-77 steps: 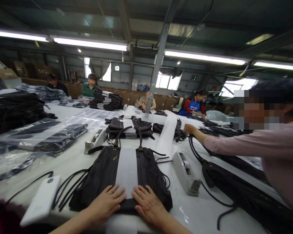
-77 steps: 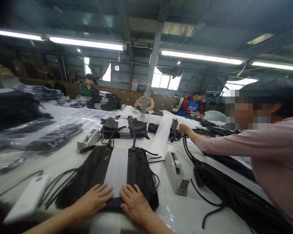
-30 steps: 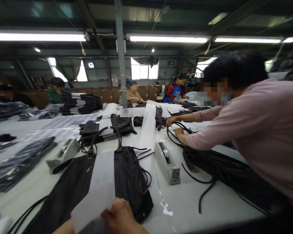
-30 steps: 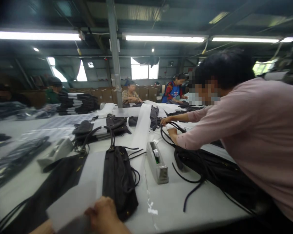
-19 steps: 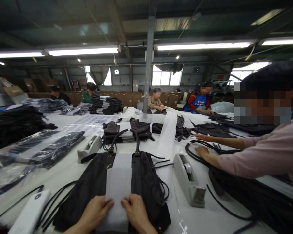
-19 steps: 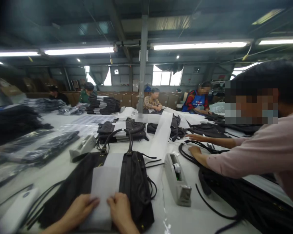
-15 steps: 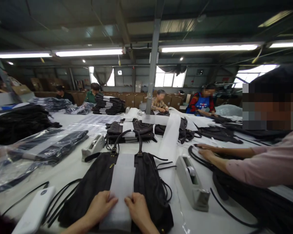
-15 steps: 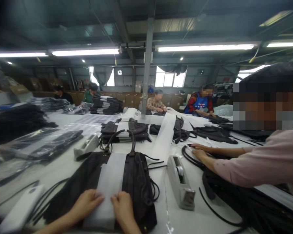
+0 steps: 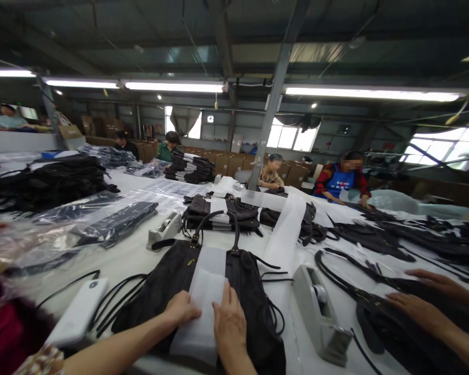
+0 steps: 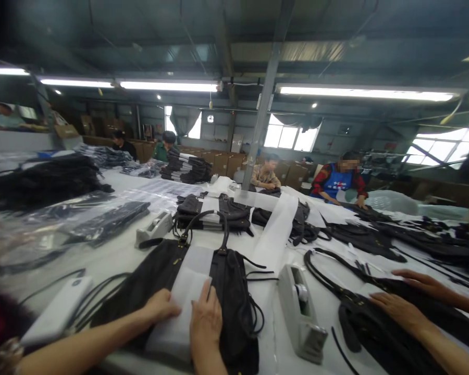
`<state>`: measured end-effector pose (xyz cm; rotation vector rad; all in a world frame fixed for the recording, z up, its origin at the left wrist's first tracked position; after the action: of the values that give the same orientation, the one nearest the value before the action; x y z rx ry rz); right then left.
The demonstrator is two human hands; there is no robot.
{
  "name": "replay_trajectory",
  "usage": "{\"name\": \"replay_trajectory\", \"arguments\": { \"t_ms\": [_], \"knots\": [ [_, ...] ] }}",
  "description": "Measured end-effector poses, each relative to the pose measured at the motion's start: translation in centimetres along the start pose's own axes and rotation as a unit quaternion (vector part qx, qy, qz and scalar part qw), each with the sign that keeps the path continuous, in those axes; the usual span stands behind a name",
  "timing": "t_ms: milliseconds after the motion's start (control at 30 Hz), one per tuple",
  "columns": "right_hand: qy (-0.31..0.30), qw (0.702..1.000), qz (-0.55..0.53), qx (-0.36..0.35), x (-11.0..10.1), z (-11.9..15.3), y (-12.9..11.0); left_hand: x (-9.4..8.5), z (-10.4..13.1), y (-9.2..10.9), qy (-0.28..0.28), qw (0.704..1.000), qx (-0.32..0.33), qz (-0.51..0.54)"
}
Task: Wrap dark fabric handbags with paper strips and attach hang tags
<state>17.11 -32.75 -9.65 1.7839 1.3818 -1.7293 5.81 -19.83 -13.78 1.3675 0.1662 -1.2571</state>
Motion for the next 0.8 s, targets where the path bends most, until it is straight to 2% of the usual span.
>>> {"name": "replay_trajectory", "arguments": {
  "t_ms": [67, 133, 233, 367, 433, 500, 567, 600, 633, 700, 800],
  "knots": [
    [-0.024, 0.995, 0.003, -0.099, 0.4, -0.3, -1.5, 0.1, 0.1, -0.1, 0.004, 1.0, -0.005, 0.0],
    [-0.092, 0.982, -0.001, -0.166, 1.5, -0.6, -2.3, 0.1, 0.2, -0.1, 0.006, 1.0, -0.004, -0.006],
    [-0.162, 0.971, -0.007, -0.176, 3.5, -0.9, -1.8, -0.1, 0.3, 0.1, 0.01, 1.0, 0.002, -0.018],
    [-0.169, 0.966, -0.011, -0.194, 5.3, -1.0, -0.4, -1.3, 1.3, 0.7, 0.038, 0.998, 0.031, -0.027],
    [-0.162, 0.965, -0.004, -0.207, 5.6, -1.0, -0.2, -2.1, 2.4, 1.2, 0.09, 0.991, 0.087, -0.036],
    [-0.169, 0.961, 0.005, -0.216, 5.5, -1.0, -0.4, -1.9, 3.8, 2.2, 0.139, 0.961, 0.225, -0.081],
    [-0.188, 0.957, -0.002, -0.223, 5.0, -0.8, -0.8, -0.2, 5.3, 2.6, 0.136, 0.903, 0.38, -0.147],
    [-0.19, 0.957, -0.024, -0.217, 4.4, -0.7, -1.1, 1.0, 5.8, 2.4, 0.119, 0.879, 0.427, -0.176],
    [-0.184, 0.96, -0.054, -0.206, 3.6, -0.6, -1.1, 2.2, 6.1, 1.8, 0.104, 0.869, 0.443, -0.196],
    [-0.149, 0.968, -0.115, -0.169, 1.4, -0.6, -0.6, 4.2, 5.8, 0.4, 0.106, 0.875, 0.419, -0.219],
    [-0.093, 0.981, -0.13, -0.111, -3.2, -0.9, 2.8, 6.0, 4.6, -1.3, 0.096, 0.885, 0.385, -0.243]
  ]
}}
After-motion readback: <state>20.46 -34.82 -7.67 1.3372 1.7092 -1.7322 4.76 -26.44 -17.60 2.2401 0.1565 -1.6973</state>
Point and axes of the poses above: each hand's wrist, its own z-axis away from the middle knuckle, its own x-axis out of the palm, y = z × x, the point moved 4 cm from there along -z, towards the middle knuckle, and after that the axes turned 3 degrees about x, right-handed, at the moved point
